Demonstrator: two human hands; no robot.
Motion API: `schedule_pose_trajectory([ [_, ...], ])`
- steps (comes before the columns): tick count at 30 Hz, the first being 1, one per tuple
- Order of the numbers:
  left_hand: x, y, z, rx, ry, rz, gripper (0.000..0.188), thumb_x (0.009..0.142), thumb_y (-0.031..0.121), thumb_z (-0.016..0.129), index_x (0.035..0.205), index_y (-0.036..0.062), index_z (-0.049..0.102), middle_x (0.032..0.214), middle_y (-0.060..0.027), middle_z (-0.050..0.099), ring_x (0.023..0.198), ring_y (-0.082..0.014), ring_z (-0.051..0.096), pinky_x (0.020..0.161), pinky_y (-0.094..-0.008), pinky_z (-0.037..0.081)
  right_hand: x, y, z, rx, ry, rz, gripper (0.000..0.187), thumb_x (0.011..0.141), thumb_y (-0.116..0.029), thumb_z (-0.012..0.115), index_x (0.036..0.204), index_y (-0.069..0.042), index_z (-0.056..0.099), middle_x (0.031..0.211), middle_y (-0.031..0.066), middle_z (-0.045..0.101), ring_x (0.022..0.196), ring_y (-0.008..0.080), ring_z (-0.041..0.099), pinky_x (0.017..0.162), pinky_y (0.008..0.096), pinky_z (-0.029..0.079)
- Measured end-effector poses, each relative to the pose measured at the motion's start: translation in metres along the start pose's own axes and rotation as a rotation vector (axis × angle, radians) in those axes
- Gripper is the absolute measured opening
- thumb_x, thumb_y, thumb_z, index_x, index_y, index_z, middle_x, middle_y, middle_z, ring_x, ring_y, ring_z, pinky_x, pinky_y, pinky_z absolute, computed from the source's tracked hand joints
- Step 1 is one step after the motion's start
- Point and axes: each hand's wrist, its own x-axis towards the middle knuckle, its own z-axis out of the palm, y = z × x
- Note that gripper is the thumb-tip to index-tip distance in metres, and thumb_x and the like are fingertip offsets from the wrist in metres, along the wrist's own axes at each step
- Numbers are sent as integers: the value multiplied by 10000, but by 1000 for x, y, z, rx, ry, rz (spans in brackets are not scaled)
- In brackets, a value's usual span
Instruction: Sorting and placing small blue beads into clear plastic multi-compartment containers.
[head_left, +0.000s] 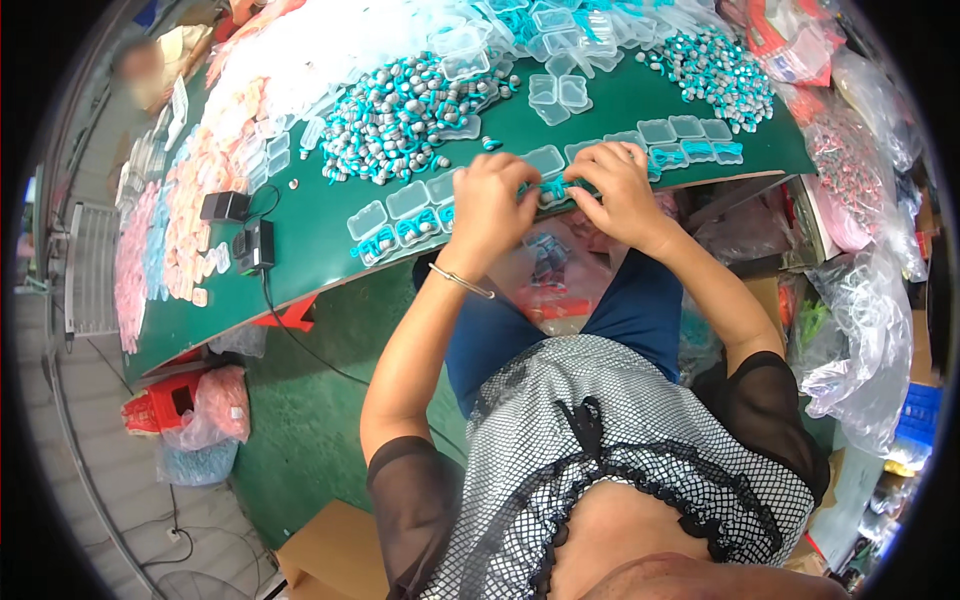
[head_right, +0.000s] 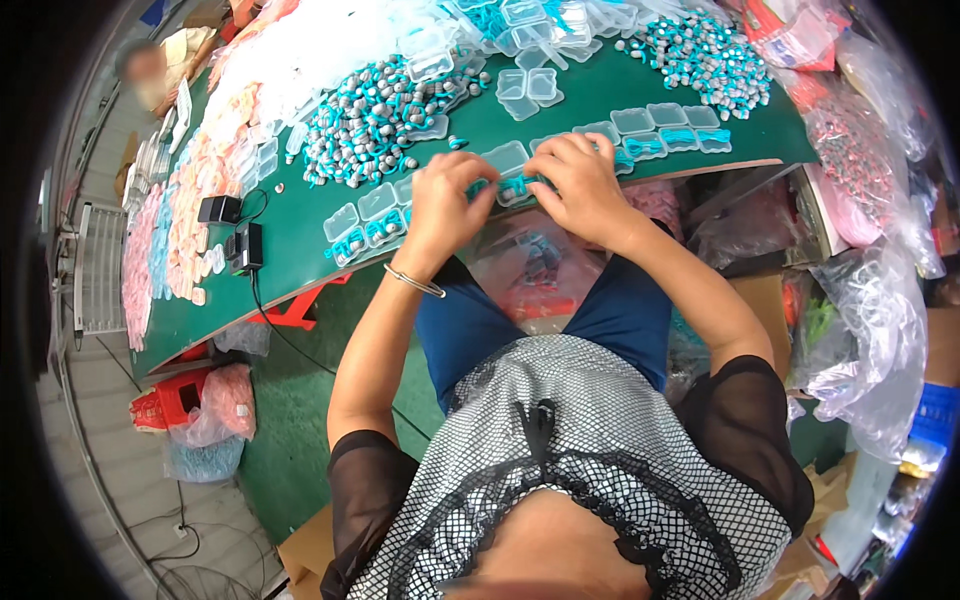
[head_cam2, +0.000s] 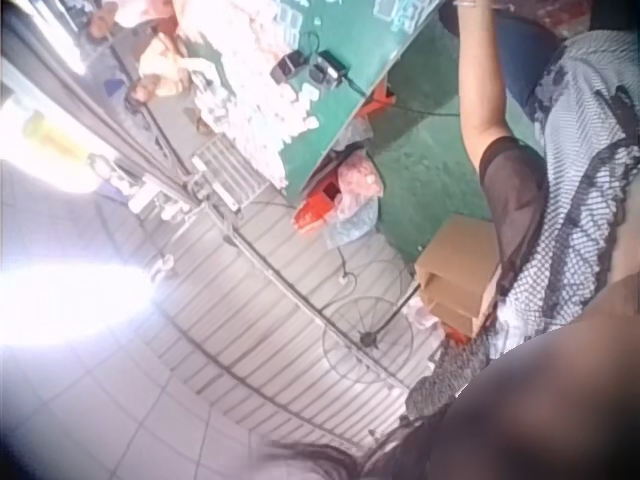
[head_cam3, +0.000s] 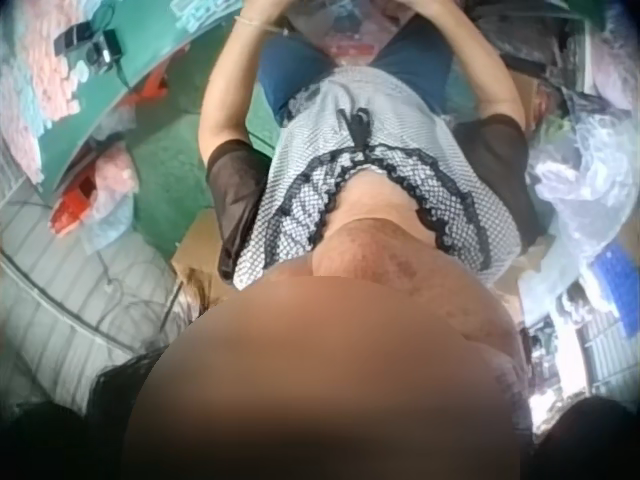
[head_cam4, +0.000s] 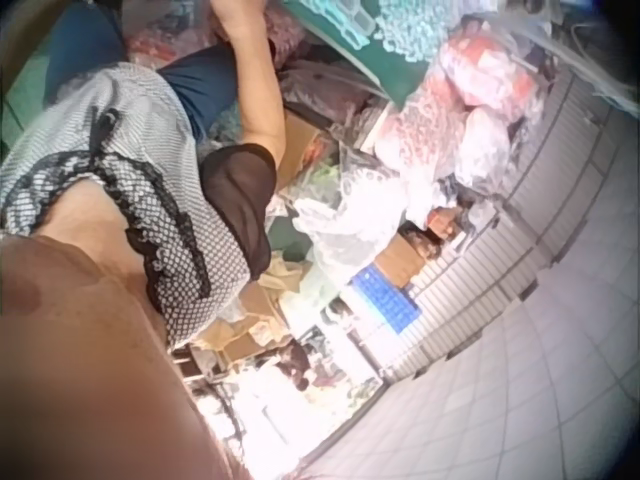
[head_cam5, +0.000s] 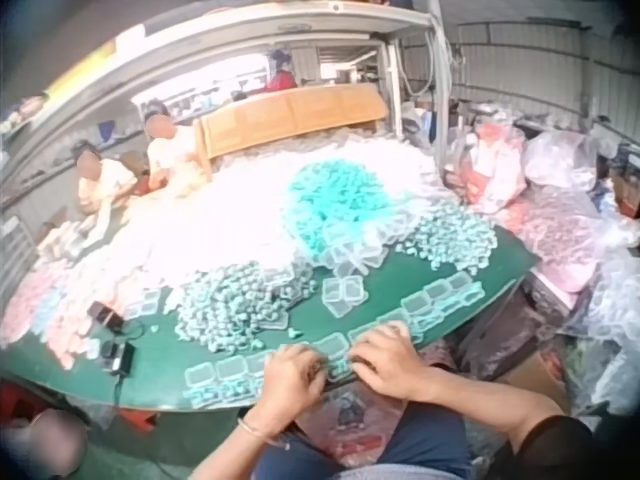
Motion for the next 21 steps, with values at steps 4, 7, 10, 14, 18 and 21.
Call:
schedule_pose_trajectory([
  [4,23,-37,-19,23,54,-123,171,736,54,689,903,83,708,936,-108,671,893,-321,636,785,-406,507,0,5,-8,15,16,14,139,775,-144,668,912,-128,653,1002,30,597,1019,225,542,946,426,306],
  [7,41,-48,-17,103,-28,-187,198,754,41,670,939,99,713,973,-106,659,904,-321,634,782,-415,507,-1,14,-14,2,20,11,118,778,-141,664,894,-122,653,983,35,600,1009,232,548,930,421,324],
  [10,47,-59,-5,204,-133,-113,218,767,42,659,966,111,715,989,-104,641,915,-325,631,783,-422,509,-4,22,-27,2,24,51,96,780,-138,662,874,-119,653,954,35,607,991,232,558,909,407,341],
  [14,49,-69,-9,237,-225,-54,216,757,64,684,970,94,710,956,-119,627,901,-331,631,768,-419,510,1,39,-40,21,63,38,73,785,-139,662,857,-125,660,931,21,631,968,223,573,886,391,360],
  [18,51,-70,-12,57,-186,-78,197,717,61,718,909,36,687,881,-143,666,798,-320,661,707,-413,522,10,112,-58,-62,147,131,76,785,-149,658,857,-129,667,855,22,658,879,231,620,771,419,425],
  [21,50,-58,-18,-132,-137,-191,223,702,75,765,896,15,673,809,-137,687,706,-265,671,651,-363,526,26,169,-60,-252,136,285,118,786,-167,651,898,-148,686,877,27,684,899,234,639,763,442,458],
])
